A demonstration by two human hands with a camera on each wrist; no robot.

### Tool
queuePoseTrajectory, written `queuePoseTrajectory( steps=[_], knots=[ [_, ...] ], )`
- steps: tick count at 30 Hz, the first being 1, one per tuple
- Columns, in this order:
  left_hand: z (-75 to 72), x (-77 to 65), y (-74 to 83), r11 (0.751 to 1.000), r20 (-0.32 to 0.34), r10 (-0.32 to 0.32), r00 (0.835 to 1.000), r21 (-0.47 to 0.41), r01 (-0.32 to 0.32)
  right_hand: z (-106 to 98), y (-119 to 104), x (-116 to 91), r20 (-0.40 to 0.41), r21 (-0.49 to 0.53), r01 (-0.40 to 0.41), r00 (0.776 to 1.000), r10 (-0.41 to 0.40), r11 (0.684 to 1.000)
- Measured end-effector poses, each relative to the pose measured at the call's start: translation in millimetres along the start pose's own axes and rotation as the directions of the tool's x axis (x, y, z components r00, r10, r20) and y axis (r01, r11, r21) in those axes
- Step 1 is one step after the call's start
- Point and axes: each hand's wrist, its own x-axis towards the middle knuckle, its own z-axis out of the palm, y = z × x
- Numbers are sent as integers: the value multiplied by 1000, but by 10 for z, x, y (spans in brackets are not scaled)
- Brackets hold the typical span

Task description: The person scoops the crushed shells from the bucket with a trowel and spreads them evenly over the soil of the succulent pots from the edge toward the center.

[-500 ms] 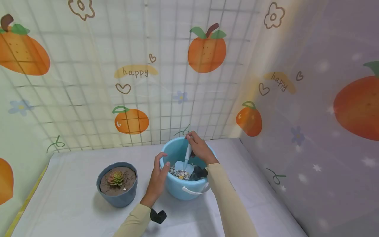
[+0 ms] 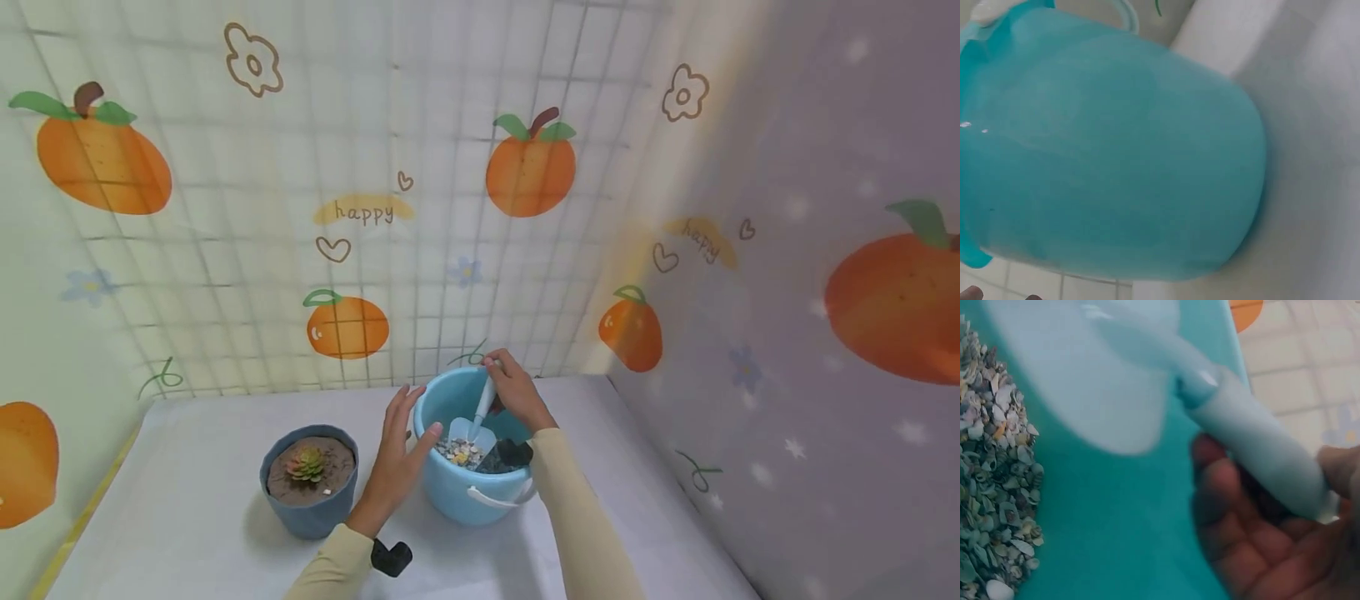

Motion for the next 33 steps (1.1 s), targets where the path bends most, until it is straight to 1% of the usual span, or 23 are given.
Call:
queuePoseTrajectory(
  steps=[2,7,11,16,18,21,25,28,31,33],
  knots=[
    [-35,-11,4,1000,8,8,1000,12,-8,-6,12,-5,-25,15,-14,1000,14,1000],
    [-125,-52,-40,1000,3,-2,1000,31,2,-24,29,8,-62,39,-17,998,19,999],
    [-213,-69,-56,1000,-2,-2,1000,31,2,-41,-12,45,-54,93,-9,998,14,996],
    [-348,-64,-49,999,-24,18,1000,36,-18,-41,-96,98,-51,124,-38,998,45,992],
    [-397,-52,-59,998,-39,40,998,47,-38,-35,-146,116,-53,117,-49,997,55,992],
    [-459,-52,-70,997,-51,68,996,33,-66,-16,-244,149,-45,103,-46,998,51,994],
    [-522,-74,-59,997,-52,81,995,8,-81,25,-409,205,-31,97,-4,1000,7,995],
    [-580,-76,-36,995,-71,98,993,-1,-98,71,-549,235,-18,98,28,999,-26,995],
    [-673,-50,-12,992,-101,121,987,-13,-123,122,-680,263,-10,88,36,999,-35,995],
    [-762,-31,14,991,-117,127,985,-30,-131,157,-763,283,1,86,34,999,-34,996]
  ],
)
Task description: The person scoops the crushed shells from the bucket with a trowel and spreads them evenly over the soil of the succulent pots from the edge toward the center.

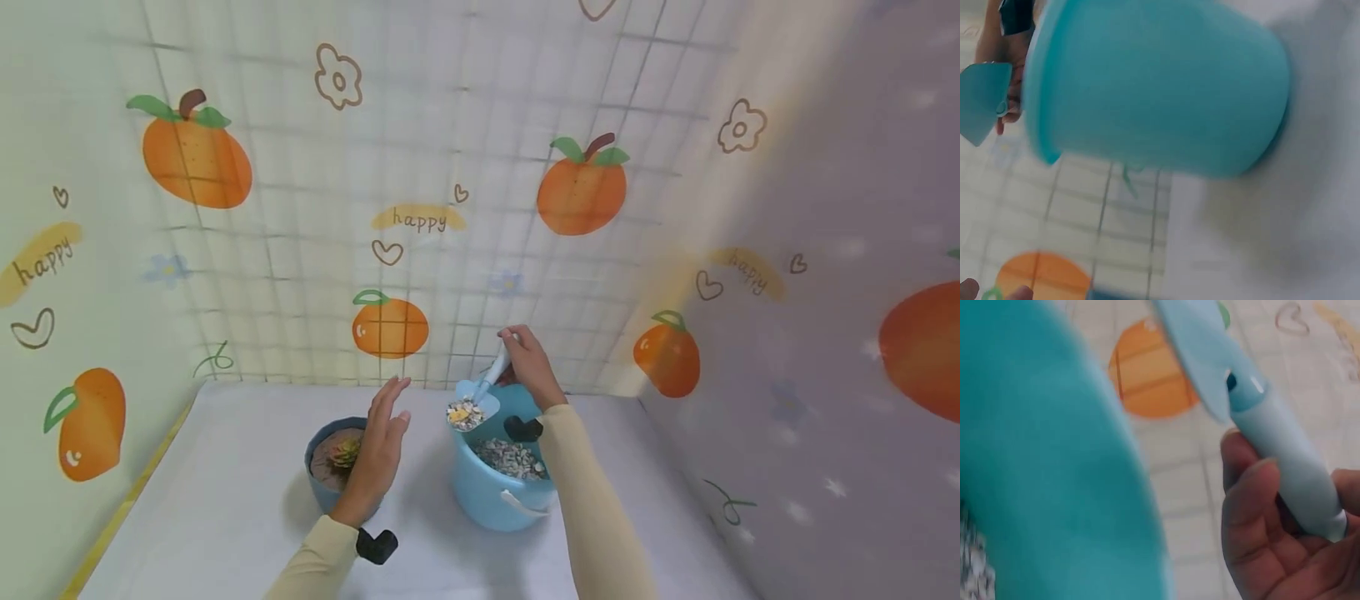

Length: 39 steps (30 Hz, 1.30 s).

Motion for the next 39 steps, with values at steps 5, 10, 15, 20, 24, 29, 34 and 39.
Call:
queuePoseTrajectory(
  steps=[5,10,15,20,24,29,34,39],
  knots=[
    [-405,-7,-51,1000,-73,0,997,11,1,338,-92,164,80,37,3,997,-6,999],
    [-747,-110,-202,997,-117,-40,992,65,48,658,-157,286,137,71,-24,990,14,997],
    [-917,-188,-322,992,-149,-80,986,86,93,826,-136,334,193,106,-54,981,33,993],
    [-1025,-247,-405,984,-171,-103,980,126,125,994,-54,378,216,135,-69,976,39,988],
    [-1085,-286,-440,976,-174,-113,978,163,142,1120,0,416,238,164,-78,971,37,983],
    [-1016,-345,-514,973,-162,-131,978,167,158,1126,83,385,274,189,-82,961,28,979],
    [-950,-402,-633,965,-161,-173,972,168,200,1184,133,386,280,212,-89,960,27,973],
    [-900,-468,-776,961,-163,-197,967,165,223,1267,185,401,268,204,-56,963,0,977]
  ],
)
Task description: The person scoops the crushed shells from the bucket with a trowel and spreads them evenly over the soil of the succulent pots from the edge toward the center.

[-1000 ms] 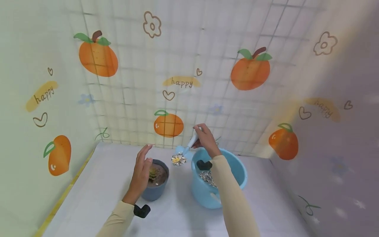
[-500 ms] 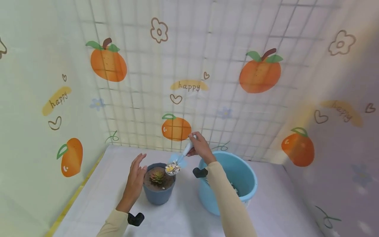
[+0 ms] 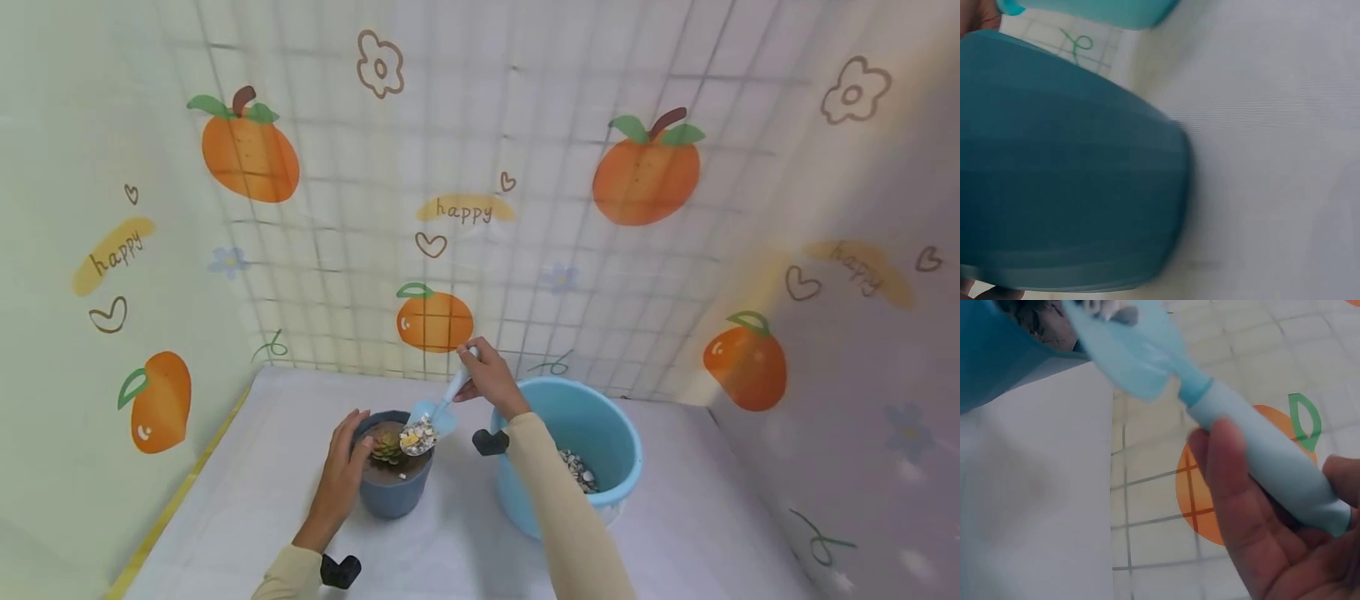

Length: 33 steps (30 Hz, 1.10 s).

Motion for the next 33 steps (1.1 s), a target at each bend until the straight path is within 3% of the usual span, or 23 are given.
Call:
queuePoseTrajectory(
  steps=[8,16,26,30,33],
  knots=[
    [82,-58,-205,1000,-11,-10,1000,6,10,9,33,-27,19,-38,35,999,-35,999],
    [80,-97,-266,999,-18,9,1000,-41,-10,17,23,-63,26,-56,42,999,-40,998],
    [102,-115,-247,994,-23,-14,1000,-105,11,25,27,-72,34,-86,69,997,-66,994],
    [73,-104,-284,995,9,1,1000,-98,0,22,16,-76,52,-76,77,996,-74,994],
    [9,-105,-325,998,81,-2,997,-69,7,30,19,-76,59,-67,75,996,-71,995]
  ],
)
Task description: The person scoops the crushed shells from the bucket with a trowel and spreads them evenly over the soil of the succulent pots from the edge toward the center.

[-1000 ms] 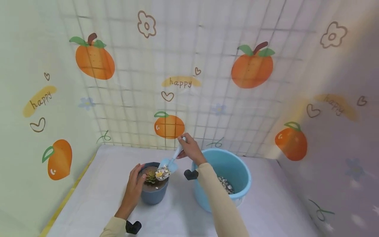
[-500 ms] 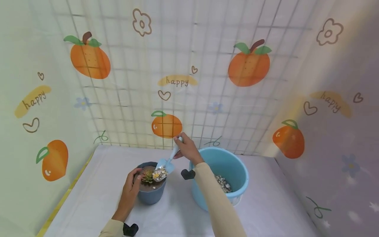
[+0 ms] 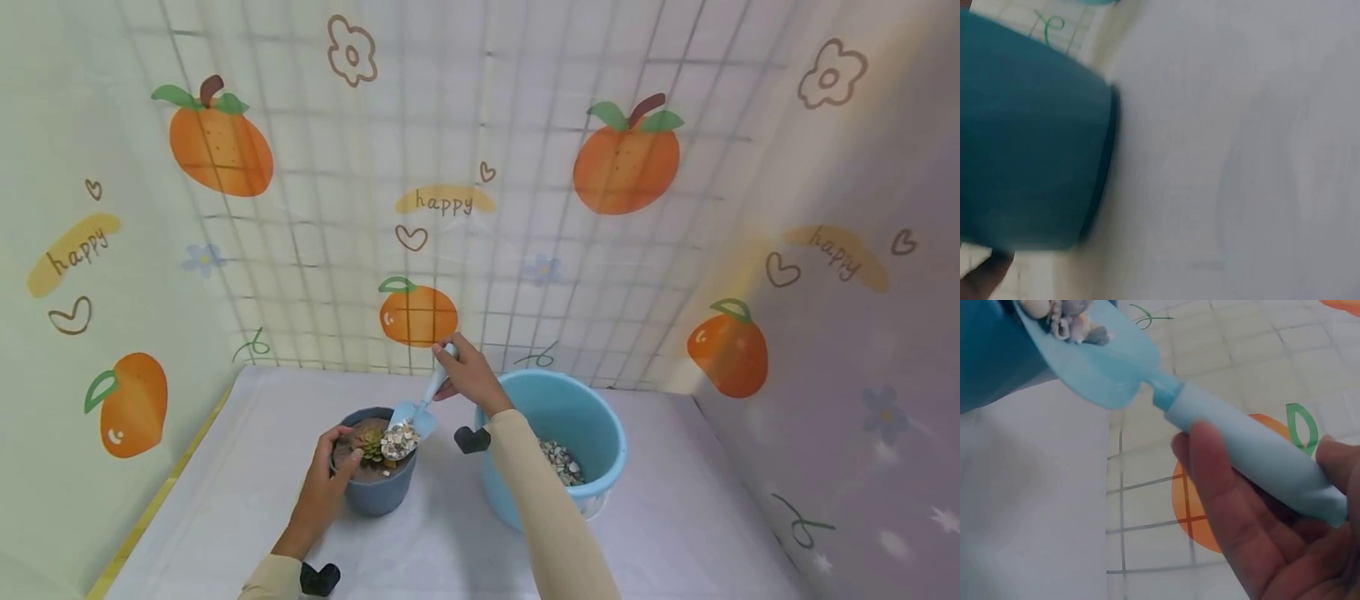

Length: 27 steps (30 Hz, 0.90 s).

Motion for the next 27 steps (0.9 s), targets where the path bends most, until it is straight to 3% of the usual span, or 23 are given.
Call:
queuePoseTrajectory(
  steps=[5,9,17,20,24,27],
  knots=[
    [-123,-2,-53,999,144,-29,989,-34,34,27,-10,-1,15,-3,12,1000,-12,1000],
    [-145,3,-43,995,176,-54,983,-77,68,42,-19,18,26,-12,44,999,-43,999],
    [-59,-19,3,996,94,-65,993,-53,70,47,-42,15,19,-2,80,997,-80,997],
    [-42,-53,148,999,76,-42,996,-27,44,54,-37,15,14,-20,91,996,-91,996],
    [10,-62,128,1000,42,-10,999,-9,10,52,-33,14,4,-33,104,995,-104,994],
    [72,-46,-24,1000,5,5,1000,1,-5,40,-34,11,-2,-33,110,994,-110,993]
  ],
)
